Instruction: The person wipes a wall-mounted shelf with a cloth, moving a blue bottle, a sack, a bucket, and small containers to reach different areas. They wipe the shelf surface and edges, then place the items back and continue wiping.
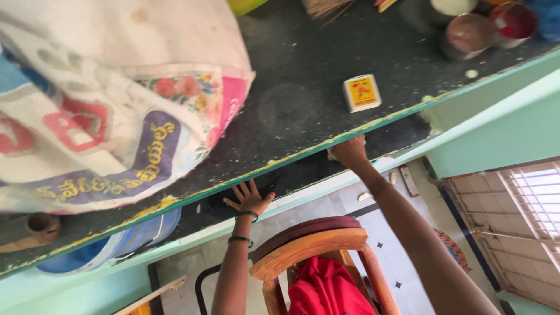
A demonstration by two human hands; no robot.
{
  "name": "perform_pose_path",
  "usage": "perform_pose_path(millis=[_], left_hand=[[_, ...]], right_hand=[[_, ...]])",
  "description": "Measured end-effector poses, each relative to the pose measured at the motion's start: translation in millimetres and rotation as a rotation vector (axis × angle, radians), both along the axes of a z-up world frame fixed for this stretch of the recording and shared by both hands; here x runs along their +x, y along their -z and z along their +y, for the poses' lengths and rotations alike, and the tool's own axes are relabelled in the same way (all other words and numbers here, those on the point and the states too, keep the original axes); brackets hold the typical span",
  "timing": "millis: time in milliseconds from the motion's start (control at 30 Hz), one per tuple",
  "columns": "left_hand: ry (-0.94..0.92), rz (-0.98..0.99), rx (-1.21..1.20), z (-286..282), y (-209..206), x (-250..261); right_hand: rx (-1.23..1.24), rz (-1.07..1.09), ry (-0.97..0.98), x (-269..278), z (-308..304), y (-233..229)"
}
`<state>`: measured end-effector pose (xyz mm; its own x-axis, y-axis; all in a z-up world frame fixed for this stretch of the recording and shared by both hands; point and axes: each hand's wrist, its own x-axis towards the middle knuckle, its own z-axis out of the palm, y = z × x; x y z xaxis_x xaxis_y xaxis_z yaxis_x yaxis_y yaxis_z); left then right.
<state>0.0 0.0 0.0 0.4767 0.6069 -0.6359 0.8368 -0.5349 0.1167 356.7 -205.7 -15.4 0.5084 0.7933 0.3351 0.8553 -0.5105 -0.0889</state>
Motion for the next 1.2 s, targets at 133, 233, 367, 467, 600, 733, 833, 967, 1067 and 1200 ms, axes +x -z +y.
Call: perform_pose_path(millis=[133, 233, 367, 467, 600, 733, 833, 967, 1067, 1200], left_hand=[[-0.004, -0.006, 0.019, -2.4, 0.6, -1.8], [0.001, -0.002, 0.023, -2.2, 3.5, 0.1], [-0.012, 0.016, -0.007, -3.1, 3.9, 1.6], [0.002, 0.014, 0.013, 0.9, 2.9, 0.2], [0.018, 0.001, 0.028, 3.1, 14.2, -3.5], [-0.027, -0.14, 0.069, 2.6, 22.1, -7.0], [-0.038, -0.269, 0.026, 5.9, 8.1, -20.0], [0.137, -0.135, 0.059, 13.3, -18.6, -33.7], [0.15, -0.131, 0.125, 10.7, -24.6, -32.4], [0.188, -0.163, 0.187, 9.6, -24.2, -30.9]], right_hand=[[0.038, -0.247, 0.137, 51.5, -94.4, -6.9], [-0.227, 0.018, 0.38, 97.0, -146.3, -22.5], [0.056, -0.061, 0.558, 99.5, -137.3, -21.0], [0.073, -0.266, 0.712, 46.3, -74.9, 2.9], [0.064, 0.297, 0.602, -73.4, -13.2, 29.0], [0.073, 0.097, 0.143, -188.0, 24.0, 24.1], [0.212, 0.406, -0.327, -205.5, 21.5, 6.6], [0.653, 0.52, -0.423, -123.2, 27.4, -24.8], [0.247, -0.13, -0.055, -57.4, 27.4, -38.9], [-0.209, 0.291, -0.008, 1.4, 53.4, -36.2]])
